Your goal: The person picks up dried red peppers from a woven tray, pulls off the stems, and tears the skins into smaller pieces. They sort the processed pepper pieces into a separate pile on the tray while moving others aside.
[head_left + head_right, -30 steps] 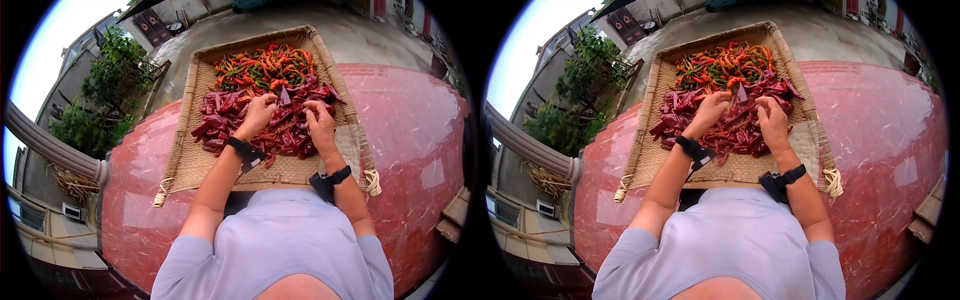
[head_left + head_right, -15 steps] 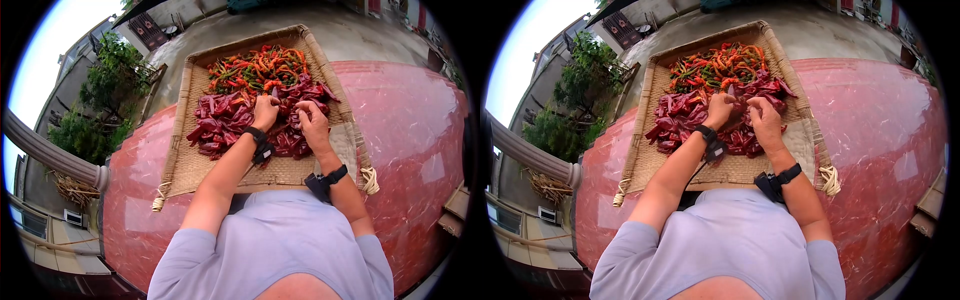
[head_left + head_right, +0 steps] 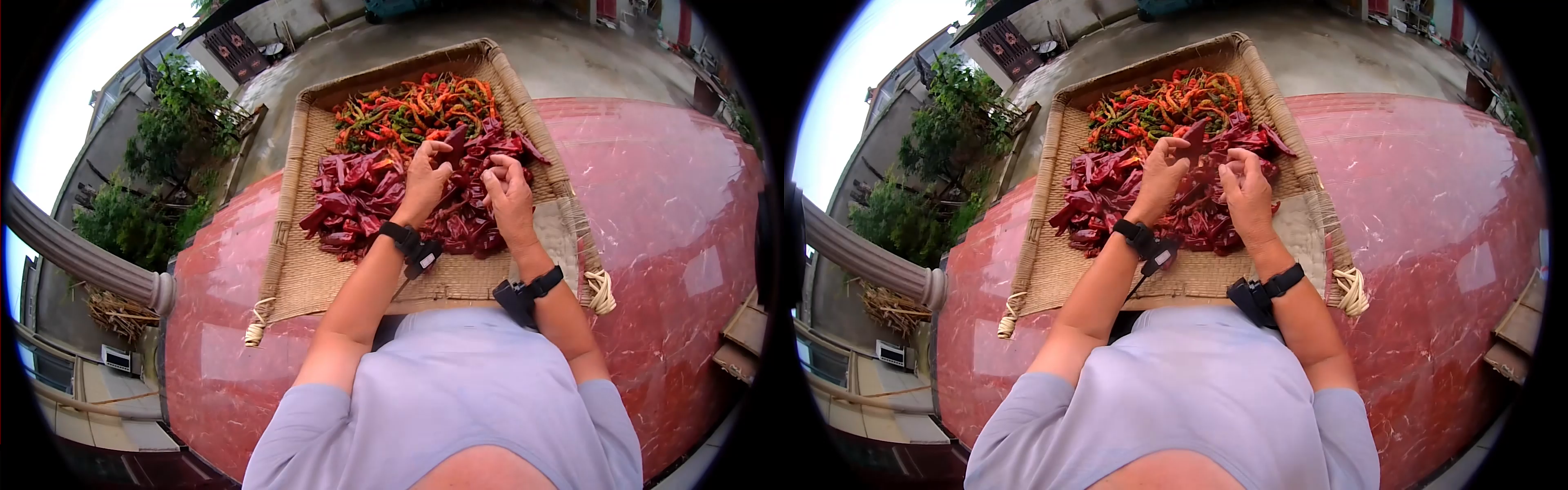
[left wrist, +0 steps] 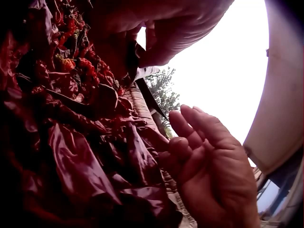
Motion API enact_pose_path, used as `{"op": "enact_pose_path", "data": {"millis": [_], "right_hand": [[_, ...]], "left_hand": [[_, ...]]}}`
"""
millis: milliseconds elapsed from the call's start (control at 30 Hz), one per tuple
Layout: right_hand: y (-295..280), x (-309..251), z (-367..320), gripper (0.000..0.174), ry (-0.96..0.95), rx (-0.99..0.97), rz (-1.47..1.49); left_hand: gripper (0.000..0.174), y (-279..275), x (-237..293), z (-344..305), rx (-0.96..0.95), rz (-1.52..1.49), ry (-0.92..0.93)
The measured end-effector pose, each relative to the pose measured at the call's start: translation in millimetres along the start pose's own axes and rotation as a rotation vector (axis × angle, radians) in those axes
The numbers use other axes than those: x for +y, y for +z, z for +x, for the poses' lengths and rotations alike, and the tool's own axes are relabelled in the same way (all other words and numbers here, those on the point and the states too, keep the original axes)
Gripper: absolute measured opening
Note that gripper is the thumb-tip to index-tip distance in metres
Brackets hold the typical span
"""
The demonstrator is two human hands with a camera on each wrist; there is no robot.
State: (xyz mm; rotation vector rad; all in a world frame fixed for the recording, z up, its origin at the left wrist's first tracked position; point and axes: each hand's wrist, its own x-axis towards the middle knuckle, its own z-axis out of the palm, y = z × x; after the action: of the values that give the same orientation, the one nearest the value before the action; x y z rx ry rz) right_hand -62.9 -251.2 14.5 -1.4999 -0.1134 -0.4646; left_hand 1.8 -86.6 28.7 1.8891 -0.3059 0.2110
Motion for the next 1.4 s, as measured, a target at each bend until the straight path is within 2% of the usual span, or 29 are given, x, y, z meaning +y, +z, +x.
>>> {"op": "enact_pose_path", "data": {"millis": [67, 167, 200, 300, 400, 533, 633, 733, 867, 967, 1100, 1133, 1200, 1233, 1267, 1300, 1367, 1400], "right_hand": [[-1, -7, 0, 0.033, 0.031, -0.014, 0.008], [-4, -5, 1, 0.035, 0.073, -0.063, 0.064], [-6, -3, 1, 0.034, 0.09, -0.083, 0.104], [-8, 0, 3, 0.03, 0.123, -0.157, 0.143], [-6, -1, 3, 0.026, 0.131, -0.212, 0.182], [-5, 2, 2, 0.022, 0.137, -0.25, 0.267], [-2, -6, -2, 0.02, 0.112, -0.22, 0.245], [-1, -2, -1, 0.018, 0.117, -0.224, 0.229], [0, -4, -2, 0.018, 0.031, -0.14, 0.199], [-6, 0, 3, 0.018, 0.018, -0.076, 0.158], [-5, 4, 4, 0.019, 0.065, -0.067, 0.127], [-5, 5, 3, 0.019, 0.087, -0.075, 0.119], [1, 6, 1, 0.019, -0.116, -0.034, -0.15], [4, 5, 0, 0.02, -0.219, -0.015, -0.283], [3, 0, 0, 0.026, -0.144, -0.078, -0.328], [3, 1, 1, 0.028, -0.285, -0.096, -0.462], [4, 6, 4, 0.031, -0.57, -0.13, -0.724], [4, 8, 3, 0.034, -0.526, -0.16, -0.734]], "left_hand": [[0.035, -8, 33, -21, -0.146, -0.103, -0.064], [0.04, -13, 38, -37, -0.356, -0.255, -0.105], [0.04, -17, 42, -42, -0.363, -0.242, -0.137], [0.036, -23, 42, -51, -0.295, -0.433, -0.237], [0.031, -29, 36, -51, -0.283, -0.438, -0.242], [0.026, -28, 26, -51, -0.236, -0.601, -0.277], [0.02, -30, 18, -52, -0.142, -0.536, -0.321], [0.018, -32, 19, -57, -0.127, -0.528, -0.29], [0.02, -46, 34, -58, 0.145, -0.577, -0.242], [0.019, -65, 13, -49, 0.426, -0.549, -0.163], [0.023, -81, 4, -52, 0.62, -0.626, -0.158], [0.025, -80, 4, -51, 0.685, -0.517, -0.175], [0.031, -75, 5, -49, 0.813, -0.297, -0.211], [0.033, -73, 3, -50, 0.733, -0.218, -0.189], [0.035, -71, 1, -51, 0.652, -0.14, -0.167], [0.037, -69, 1, -53, 0.57, -0.062, -0.145], [0.028, -57, 3, -54, 0.314, 0.118, -0.076], [0.029, -51, 0, -54, 0.165, 0.129, -0.068]]}}
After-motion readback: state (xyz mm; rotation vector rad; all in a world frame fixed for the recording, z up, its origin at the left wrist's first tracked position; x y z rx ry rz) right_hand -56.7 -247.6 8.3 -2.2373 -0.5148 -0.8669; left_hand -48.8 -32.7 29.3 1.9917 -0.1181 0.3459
